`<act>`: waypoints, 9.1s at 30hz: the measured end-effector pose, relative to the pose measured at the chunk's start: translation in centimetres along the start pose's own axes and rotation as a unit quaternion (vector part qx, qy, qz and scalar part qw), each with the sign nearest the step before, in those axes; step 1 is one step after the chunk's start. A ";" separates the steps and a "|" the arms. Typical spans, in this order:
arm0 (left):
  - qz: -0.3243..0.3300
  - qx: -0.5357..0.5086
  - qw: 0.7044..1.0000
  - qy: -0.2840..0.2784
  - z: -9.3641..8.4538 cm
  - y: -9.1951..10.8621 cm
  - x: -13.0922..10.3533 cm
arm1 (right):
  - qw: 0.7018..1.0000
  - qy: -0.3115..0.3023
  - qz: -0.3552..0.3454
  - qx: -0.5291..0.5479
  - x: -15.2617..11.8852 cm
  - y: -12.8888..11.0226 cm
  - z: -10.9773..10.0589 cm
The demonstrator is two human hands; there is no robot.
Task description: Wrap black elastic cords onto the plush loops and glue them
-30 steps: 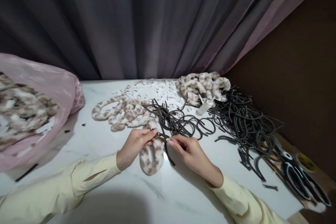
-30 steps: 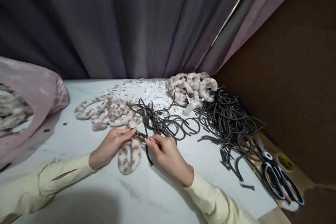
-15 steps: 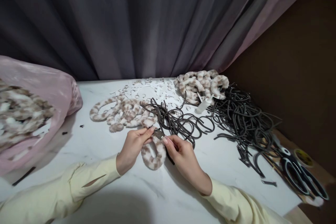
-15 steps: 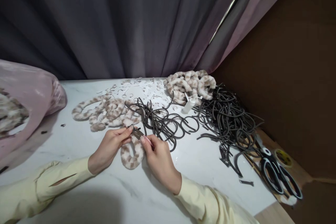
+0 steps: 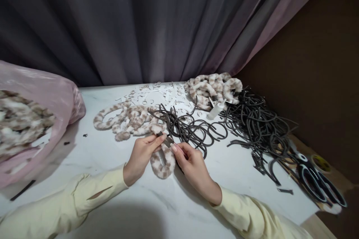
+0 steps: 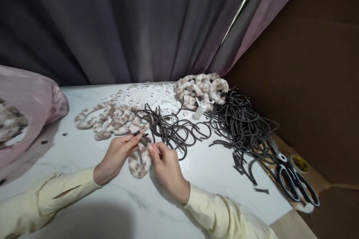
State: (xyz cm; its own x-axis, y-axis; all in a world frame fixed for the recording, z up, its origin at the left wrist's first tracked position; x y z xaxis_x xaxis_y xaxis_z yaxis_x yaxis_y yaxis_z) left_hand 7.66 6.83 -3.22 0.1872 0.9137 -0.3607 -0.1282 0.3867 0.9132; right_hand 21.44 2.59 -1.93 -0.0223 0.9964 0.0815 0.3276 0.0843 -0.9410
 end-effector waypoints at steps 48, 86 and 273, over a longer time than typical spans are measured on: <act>-0.107 -0.103 0.974 -0.173 0.2 0.0 0.6 | 0.993 -0.074 0.087 -0.019 1.2 -0.8 -4.0; -0.118 -0.073 0.976 -0.166 0.2 -0.4 0.7 | 0.925 -0.031 -0.272 -0.263 -0.5 -2.5 -2.3; -0.144 0.227 0.855 -0.444 0.2 5.7 -2.0 | 0.884 -0.192 -0.426 -0.023 -0.4 -6.4 -2.1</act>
State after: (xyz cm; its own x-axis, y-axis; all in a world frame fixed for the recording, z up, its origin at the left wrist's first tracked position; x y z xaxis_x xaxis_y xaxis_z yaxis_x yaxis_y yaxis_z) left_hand 6.77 7.15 2.73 0.8385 0.2564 -0.4808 0.4011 0.3069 0.8631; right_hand 21.34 1.60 4.70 -0.5963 0.5000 0.6280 0.0755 0.8138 -0.5762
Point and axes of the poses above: each hand's wrist, its own x-axis towards the middle knuckle, its own z-axis out of the palm, y = z × x, the point moved 4 cm from there along x, towards the middle knuckle, and after that the axes turned 7 degrees about -z, right-handed, at the moved point
